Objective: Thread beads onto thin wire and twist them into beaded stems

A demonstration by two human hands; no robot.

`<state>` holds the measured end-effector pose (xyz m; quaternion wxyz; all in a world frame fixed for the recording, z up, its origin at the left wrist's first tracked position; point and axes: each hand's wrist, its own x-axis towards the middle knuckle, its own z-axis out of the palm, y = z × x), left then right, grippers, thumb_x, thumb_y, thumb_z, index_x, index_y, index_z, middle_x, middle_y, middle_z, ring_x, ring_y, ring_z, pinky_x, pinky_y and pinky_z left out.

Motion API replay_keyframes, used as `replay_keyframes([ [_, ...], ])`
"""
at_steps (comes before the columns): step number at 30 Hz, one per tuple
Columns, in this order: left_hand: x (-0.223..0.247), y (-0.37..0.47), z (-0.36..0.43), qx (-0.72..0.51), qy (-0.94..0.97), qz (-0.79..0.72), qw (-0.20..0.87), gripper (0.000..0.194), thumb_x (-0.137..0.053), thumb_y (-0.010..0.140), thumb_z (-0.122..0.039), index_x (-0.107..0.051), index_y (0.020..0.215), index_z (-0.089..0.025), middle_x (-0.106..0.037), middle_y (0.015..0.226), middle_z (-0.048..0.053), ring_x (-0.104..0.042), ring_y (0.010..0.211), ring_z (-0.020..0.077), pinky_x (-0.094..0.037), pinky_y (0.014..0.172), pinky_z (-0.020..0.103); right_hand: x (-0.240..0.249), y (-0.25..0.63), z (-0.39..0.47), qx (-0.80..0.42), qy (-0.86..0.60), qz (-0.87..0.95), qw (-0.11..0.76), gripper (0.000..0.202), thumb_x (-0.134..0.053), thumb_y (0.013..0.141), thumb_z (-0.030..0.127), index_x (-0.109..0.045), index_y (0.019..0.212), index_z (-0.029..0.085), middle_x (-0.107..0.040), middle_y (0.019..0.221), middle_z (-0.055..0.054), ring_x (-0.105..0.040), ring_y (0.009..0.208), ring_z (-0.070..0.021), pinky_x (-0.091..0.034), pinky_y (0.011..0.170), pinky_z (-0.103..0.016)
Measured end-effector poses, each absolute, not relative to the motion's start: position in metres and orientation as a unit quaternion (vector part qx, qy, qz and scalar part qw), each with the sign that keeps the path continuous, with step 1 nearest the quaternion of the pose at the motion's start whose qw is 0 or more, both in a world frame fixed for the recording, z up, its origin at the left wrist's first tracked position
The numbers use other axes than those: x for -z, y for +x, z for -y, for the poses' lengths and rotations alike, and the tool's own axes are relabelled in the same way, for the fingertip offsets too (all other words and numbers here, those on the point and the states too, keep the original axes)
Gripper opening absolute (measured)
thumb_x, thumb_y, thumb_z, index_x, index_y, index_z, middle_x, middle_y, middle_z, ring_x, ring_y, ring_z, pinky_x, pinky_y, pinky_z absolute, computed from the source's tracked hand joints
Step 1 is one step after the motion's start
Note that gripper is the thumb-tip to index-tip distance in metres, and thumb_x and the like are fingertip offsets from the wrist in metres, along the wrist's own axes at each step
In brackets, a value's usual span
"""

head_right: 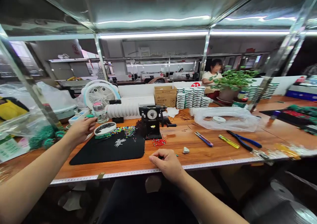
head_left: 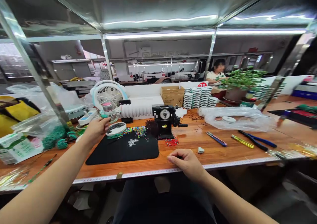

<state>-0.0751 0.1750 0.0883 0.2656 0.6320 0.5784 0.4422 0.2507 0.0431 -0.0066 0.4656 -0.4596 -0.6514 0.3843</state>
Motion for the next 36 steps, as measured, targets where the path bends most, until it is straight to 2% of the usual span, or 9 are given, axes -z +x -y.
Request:
replay_keyframes([
  [2,-0.082,-0.051,-0.139,-0.479,0.622,-0.521,0.335,0.034,-0.045,0.084,-0.044,-0.033,0.062,-0.02,-0.024,0.052,-0.008,-0.024,0.039,0.0056,-0.021,0.035,0.019,0.003,0.253,-0.043,-0.396,-0.445,0.646,0.476,0.022,-0.061,0.079,0.034,-0.068,0.071,0.014,-0.063,0.067,-0.002,-0.053,0.064,-0.0138,-0.039,0.06,-0.024],
  [4,-0.069,-0.022,-0.1,-0.486,0.606,-0.473,0.416,0.035,-0.048,0.083,-0.046,-0.034,0.063,-0.02,-0.025,0.053,-0.008,-0.024,0.039,0.0049,-0.025,0.037,0.018,-0.001,0.253,-0.04,-0.404,-0.43,0.64,0.492,0.021,-0.063,0.078,0.033,-0.068,0.071,0.014,-0.062,0.066,-0.001,-0.053,0.062,-0.0124,-0.039,0.058,-0.023],
  [7,-0.045,0.019,-0.05,-0.478,0.423,-0.366,0.677,0.026,-0.063,0.078,-0.037,-0.048,0.072,-0.016,-0.028,0.052,-0.01,-0.022,0.037,0.002,-0.02,0.036,0.016,-0.007,0.244,-0.03,-0.448,-0.41,0.594,0.528,0.023,-0.064,0.077,0.035,-0.064,0.069,0.015,-0.056,0.056,0.002,-0.046,0.048,-0.0081,-0.035,0.046,-0.02],
  [9,-0.032,0.039,-0.031,-0.47,0.344,-0.327,0.745,0.023,-0.065,0.077,-0.034,-0.052,0.076,-0.016,-0.034,0.053,-0.009,-0.023,0.036,0.0006,-0.019,0.035,0.015,-0.01,0.233,-0.02,-0.485,-0.4,0.55,0.55,0.025,-0.063,0.078,0.038,-0.061,0.069,0.015,-0.056,0.053,0.003,-0.043,0.04,-0.0069,-0.033,0.04,-0.019],
  [12,-0.022,0.055,-0.019,-0.464,0.259,-0.28,0.799,0.019,-0.067,0.077,-0.028,-0.053,0.078,-0.014,-0.038,0.054,-0.009,-0.025,0.035,-0.0005,-0.018,0.035,0.014,-0.009,0.213,-0.006,-0.478,-0.389,0.539,0.574,0.025,-0.06,0.08,0.037,-0.062,0.07,0.014,-0.061,0.059,-0.001,-0.05,0.043,-0.0092,-0.04,0.042,-0.02],
  [16,-0.018,0.057,-0.014,-0.463,0.165,-0.199,0.848,0.016,-0.062,0.082,-0.02,-0.052,0.072,-0.012,-0.031,0.047,-0.01,-0.026,0.033,0.0,-0.02,0.034,0.013,-0.001,0.194,0.004,-0.274,-0.386,0.625,0.62,0.017,-0.058,0.082,0.024,-0.065,0.069,0.016,-0.058,0.063,-0.001,-0.053,0.056,-0.0113,-0.043,0.053,-0.023],
  [20,-0.017,0.054,-0.01,-0.479,0.121,-0.16,0.854,0.013,-0.054,0.087,-0.016,-0.052,0.075,-0.012,-0.032,0.045,-0.01,-0.03,0.032,0.0012,-0.023,0.033,0.015,0.007,0.186,0.005,-0.124,-0.356,0.684,0.624,0.011,-0.054,0.083,0.016,-0.065,0.081,0.017,-0.055,0.066,-0.002,-0.05,0.059,-0.0123,-0.042,0.054,-0.023],
  [32,-0.024,0.055,-0.005,-0.485,0.066,-0.159,0.857,0.032,-0.038,0.095,-0.021,-0.044,0.064,-0.015,-0.034,0.043,-0.008,-0.034,0.031,0.0025,-0.026,0.032,0.016,0.004,0.182,0.006,-0.071,-0.341,0.707,0.616,0.013,-0.051,0.085,0.014,-0.063,0.088,0.017,-0.054,0.067,-0.004,-0.05,0.06,-0.0137,-0.045,0.054,-0.024],
  [36,-0.026,0.056,-0.003,-0.48,0.048,-0.16,0.861,0.033,-0.031,0.096,-0.024,-0.048,0.069,-0.014,-0.032,0.042,-0.008,-0.034,0.029,0.0031,-0.026,0.031,0.015,0.005,0.182,0.005,-0.075,-0.342,0.706,0.616,0.013,-0.051,0.085,0.013,-0.063,0.088,0.016,-0.052,0.067,-0.004,-0.049,0.059,-0.0133,-0.044,0.053,-0.024],
])
